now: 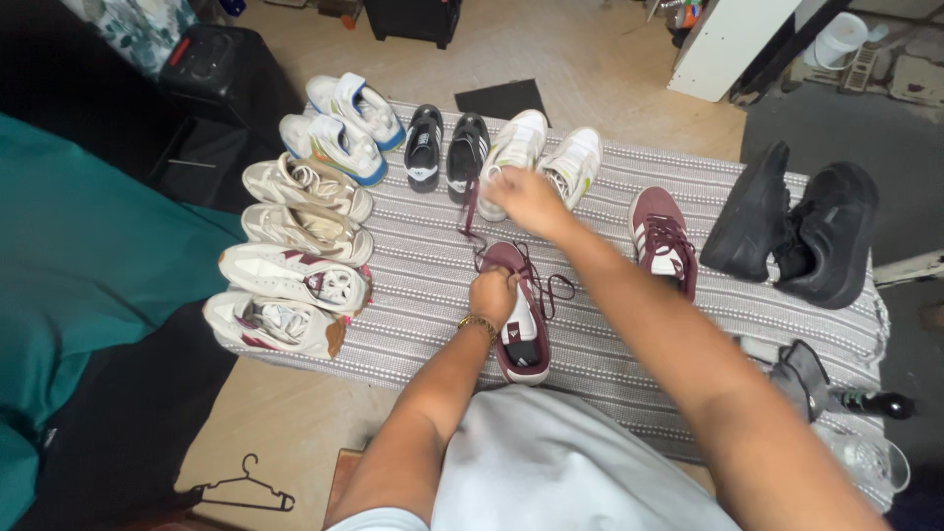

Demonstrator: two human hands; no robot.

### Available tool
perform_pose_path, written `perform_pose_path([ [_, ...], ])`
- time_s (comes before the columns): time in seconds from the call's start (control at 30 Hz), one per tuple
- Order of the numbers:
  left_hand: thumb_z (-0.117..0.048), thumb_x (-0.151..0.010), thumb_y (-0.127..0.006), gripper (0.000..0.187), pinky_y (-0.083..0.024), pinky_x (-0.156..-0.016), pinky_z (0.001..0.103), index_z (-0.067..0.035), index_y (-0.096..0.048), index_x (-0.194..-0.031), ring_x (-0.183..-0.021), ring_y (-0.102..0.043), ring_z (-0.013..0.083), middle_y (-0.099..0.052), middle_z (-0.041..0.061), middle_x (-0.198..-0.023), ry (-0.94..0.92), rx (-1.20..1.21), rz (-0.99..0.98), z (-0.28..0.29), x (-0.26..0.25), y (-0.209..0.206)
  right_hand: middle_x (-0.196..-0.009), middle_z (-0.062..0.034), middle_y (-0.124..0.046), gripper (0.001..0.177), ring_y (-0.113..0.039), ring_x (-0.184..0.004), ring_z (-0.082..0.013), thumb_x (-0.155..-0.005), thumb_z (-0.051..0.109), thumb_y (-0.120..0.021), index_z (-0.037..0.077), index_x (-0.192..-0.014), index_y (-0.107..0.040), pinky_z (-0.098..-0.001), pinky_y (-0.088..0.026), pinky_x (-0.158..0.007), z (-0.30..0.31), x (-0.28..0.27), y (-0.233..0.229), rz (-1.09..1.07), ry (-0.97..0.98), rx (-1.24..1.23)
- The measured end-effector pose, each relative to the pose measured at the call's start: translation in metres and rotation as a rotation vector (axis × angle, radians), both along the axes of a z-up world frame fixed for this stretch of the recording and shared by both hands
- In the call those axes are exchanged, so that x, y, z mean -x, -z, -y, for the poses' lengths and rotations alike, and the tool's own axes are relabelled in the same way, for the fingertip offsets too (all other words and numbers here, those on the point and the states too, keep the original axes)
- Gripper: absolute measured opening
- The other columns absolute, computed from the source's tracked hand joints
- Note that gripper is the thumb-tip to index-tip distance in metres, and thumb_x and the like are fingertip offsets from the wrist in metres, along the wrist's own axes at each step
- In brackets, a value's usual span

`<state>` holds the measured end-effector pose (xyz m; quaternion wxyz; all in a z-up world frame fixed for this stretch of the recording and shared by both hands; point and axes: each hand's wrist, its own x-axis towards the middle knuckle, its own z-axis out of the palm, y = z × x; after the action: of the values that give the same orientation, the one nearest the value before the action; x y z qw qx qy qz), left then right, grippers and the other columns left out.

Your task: The person unlaces a white sneaker and then a maroon sneaker, removing the laces completely. They then re-lace both shoes by threading the laces through the eyelets and tying them. The shoes remain on the table throughout the process.

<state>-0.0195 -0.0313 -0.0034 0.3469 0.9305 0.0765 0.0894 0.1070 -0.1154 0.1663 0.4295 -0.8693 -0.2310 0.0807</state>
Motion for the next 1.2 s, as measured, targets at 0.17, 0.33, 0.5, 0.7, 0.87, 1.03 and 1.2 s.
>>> perform_pose_path([
  [0.17, -0.02, -0.09, -0.068, 0.015, -0.054, -0.078, 0.051, -0.005, -0.072, -0.091, -0.083, -0.069, 0.0424, -0.071, 0.022, -0.088, 0.082, 0.081, -0.052, -0.011, -0.005, -0.026, -0.09, -0.0113, -0.074, 0.036, -0.07, -0.081, -0.0247, -0.076, 0.014, -0.067, 0.004, -0.111, -0.069, -0.0408, -0.057, -0.074, 0.031, 0.05, 0.126, -0.253, -0.095, -0.093],
  [0.33, -0.018, -0.09, -0.067, 0.016, -0.053, -0.08, 0.052, -0.005, -0.069, -0.098, -0.09, -0.069, 0.0421, -0.071, 0.023, -0.095, 0.179, -0.015, -0.174, -0.021, -0.008, -0.072, -0.102, -0.0203, -0.068, 0.036, -0.068, -0.089, -0.0397, -0.078, 0.015, -0.075, 0.005, -0.112, -0.07, -0.0459, -0.054, -0.078, 0.05, 0.072, 0.148, 0.024, -0.03, 0.192],
  [0.5, -0.015, -0.09, -0.065, 0.014, -0.053, -0.081, 0.052, -0.002, -0.068, -0.094, -0.092, -0.068, 0.042, -0.071, 0.021, -0.098, 0.266, -0.083, -0.134, -0.036, -0.001, -0.1, -0.098, -0.0191, -0.073, 0.03, -0.072, -0.088, -0.039, -0.083, 0.018, -0.07, 0.008, -0.111, -0.07, -0.0473, -0.057, -0.081, 0.033, 0.077, 0.131, -0.073, -0.032, 0.206],
  [0.7, -0.011, -0.093, -0.066, 0.012, -0.053, -0.08, 0.048, 0.0, -0.066, -0.091, -0.089, -0.068, 0.0398, -0.071, 0.023, -0.094, 0.193, 0.062, 0.013, -0.039, 0.011, -0.065, -0.102, -0.0209, -0.074, 0.022, -0.07, -0.093, -0.0408, -0.093, 0.015, -0.063, 0.01, -0.112, -0.073, -0.0494, -0.054, -0.084, 0.013, 0.094, 0.122, -0.008, 0.077, 0.262],
  [0.87, -0.017, -0.103, -0.056, 0.014, -0.054, -0.07, 0.026, -0.005, -0.063, -0.101, -0.083, -0.069, 0.0142, -0.071, 0.007, -0.093, -0.174, 1.102, -0.243, -0.038, 0.002, -0.009, -0.104, -0.0165, -0.074, 0.031, -0.072, -0.093, -0.0355, -0.09, 0.01, -0.06, 0.015, -0.117, -0.074, -0.0453, -0.056, -0.085, 0.017, 0.09, 0.119, -0.237, 0.137, 0.145],
  [1.03, -0.022, -0.108, -0.048, 0.02, -0.054, -0.067, 0.021, -0.006, -0.059, -0.106, -0.077, -0.068, 0.0076, -0.07, 0.002, -0.093, -0.296, 1.345, -0.24, -0.033, -0.006, 0.028, -0.107, -0.0167, -0.075, 0.034, -0.073, -0.097, -0.0349, -0.09, 0.006, -0.057, 0.016, -0.119, -0.072, -0.0438, -0.057, -0.088, 0.016, 0.096, 0.123, -0.119, 0.126, 0.12],
  [1.2, -0.026, -0.109, -0.044, 0.021, -0.049, -0.058, 0.02, -0.01, -0.056, -0.102, -0.064, -0.056, 0.0074, -0.061, 0.0, -0.079, -0.369, 1.354, -0.226, -0.028, -0.013, 0.036, -0.107, -0.0172, -0.075, 0.038, -0.073, -0.095, -0.0358, -0.089, 0.003, -0.054, 0.017, -0.117, -0.076, -0.0443, -0.056, -0.087, 0.022, 0.094, 0.133, -0.168, 0.152, 0.22],
])
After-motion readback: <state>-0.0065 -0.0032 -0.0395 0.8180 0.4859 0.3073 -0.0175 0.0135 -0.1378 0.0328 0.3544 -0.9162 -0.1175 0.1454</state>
